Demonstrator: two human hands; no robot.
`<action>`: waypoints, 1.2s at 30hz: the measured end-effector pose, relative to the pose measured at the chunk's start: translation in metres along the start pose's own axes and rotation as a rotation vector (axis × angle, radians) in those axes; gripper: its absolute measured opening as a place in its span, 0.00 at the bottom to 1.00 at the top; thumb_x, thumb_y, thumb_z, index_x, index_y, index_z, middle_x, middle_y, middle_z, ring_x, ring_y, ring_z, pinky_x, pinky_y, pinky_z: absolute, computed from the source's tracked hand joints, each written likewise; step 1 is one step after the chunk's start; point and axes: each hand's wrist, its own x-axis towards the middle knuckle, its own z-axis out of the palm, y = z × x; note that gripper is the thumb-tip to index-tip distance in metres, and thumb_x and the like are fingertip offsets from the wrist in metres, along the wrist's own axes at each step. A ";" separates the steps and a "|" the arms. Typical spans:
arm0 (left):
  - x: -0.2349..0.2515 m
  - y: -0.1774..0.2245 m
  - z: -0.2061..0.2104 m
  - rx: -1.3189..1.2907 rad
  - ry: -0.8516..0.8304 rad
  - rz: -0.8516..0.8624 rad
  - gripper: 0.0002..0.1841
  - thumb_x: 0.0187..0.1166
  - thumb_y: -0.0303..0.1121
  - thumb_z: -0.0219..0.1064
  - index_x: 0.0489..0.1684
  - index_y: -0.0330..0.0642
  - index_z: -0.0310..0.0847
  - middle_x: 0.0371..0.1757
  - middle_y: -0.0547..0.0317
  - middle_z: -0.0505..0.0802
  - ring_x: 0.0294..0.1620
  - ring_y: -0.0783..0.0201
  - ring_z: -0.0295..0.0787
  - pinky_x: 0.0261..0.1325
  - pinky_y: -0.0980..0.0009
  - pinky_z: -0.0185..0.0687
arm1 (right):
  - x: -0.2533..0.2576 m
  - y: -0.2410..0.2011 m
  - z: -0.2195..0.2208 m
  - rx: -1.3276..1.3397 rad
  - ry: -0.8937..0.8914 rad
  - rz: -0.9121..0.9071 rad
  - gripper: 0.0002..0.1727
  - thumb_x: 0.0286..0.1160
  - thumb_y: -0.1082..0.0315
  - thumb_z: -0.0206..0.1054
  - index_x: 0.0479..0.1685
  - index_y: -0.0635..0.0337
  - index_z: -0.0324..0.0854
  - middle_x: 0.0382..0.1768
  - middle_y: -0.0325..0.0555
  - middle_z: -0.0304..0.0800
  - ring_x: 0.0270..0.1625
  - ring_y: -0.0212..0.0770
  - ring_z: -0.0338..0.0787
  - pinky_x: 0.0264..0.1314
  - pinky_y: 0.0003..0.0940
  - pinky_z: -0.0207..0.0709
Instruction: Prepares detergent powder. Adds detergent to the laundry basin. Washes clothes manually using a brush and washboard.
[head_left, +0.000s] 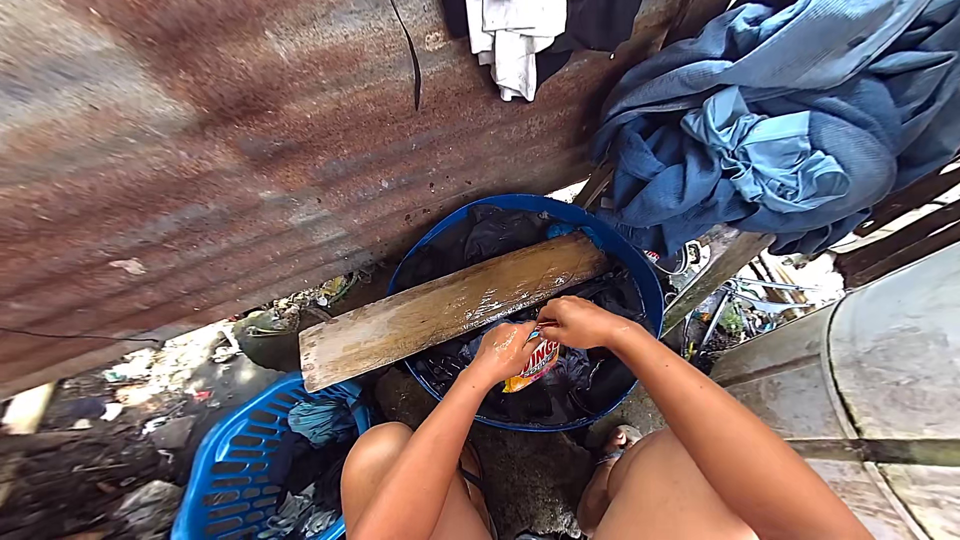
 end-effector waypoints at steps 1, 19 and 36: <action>0.000 -0.002 -0.002 0.005 -0.019 0.042 0.21 0.94 0.38 0.51 0.61 0.29 0.84 0.51 0.33 0.92 0.60 0.38 0.88 0.67 0.37 0.75 | -0.001 0.003 0.000 -0.015 -0.018 -0.014 0.13 0.83 0.67 0.66 0.51 0.68 0.91 0.51 0.62 0.91 0.61 0.62 0.87 0.68 0.66 0.73; -0.003 -0.013 -0.004 0.192 0.476 0.194 0.19 0.89 0.37 0.58 0.35 0.32 0.89 0.38 0.40 0.89 0.48 0.39 0.88 0.48 0.43 0.81 | 0.011 -0.007 0.016 0.178 0.069 0.094 0.16 0.84 0.62 0.69 0.34 0.69 0.89 0.29 0.54 0.89 0.37 0.49 0.88 0.47 0.53 0.77; -0.004 -0.005 -0.010 -0.321 0.481 -0.073 0.22 0.94 0.36 0.51 0.32 0.28 0.83 0.28 0.42 0.85 0.35 0.48 0.83 0.45 0.46 0.75 | 0.001 -0.040 0.031 -0.067 0.397 -0.044 0.10 0.74 0.74 0.69 0.27 0.71 0.85 0.23 0.61 0.88 0.35 0.63 0.92 0.42 0.62 0.80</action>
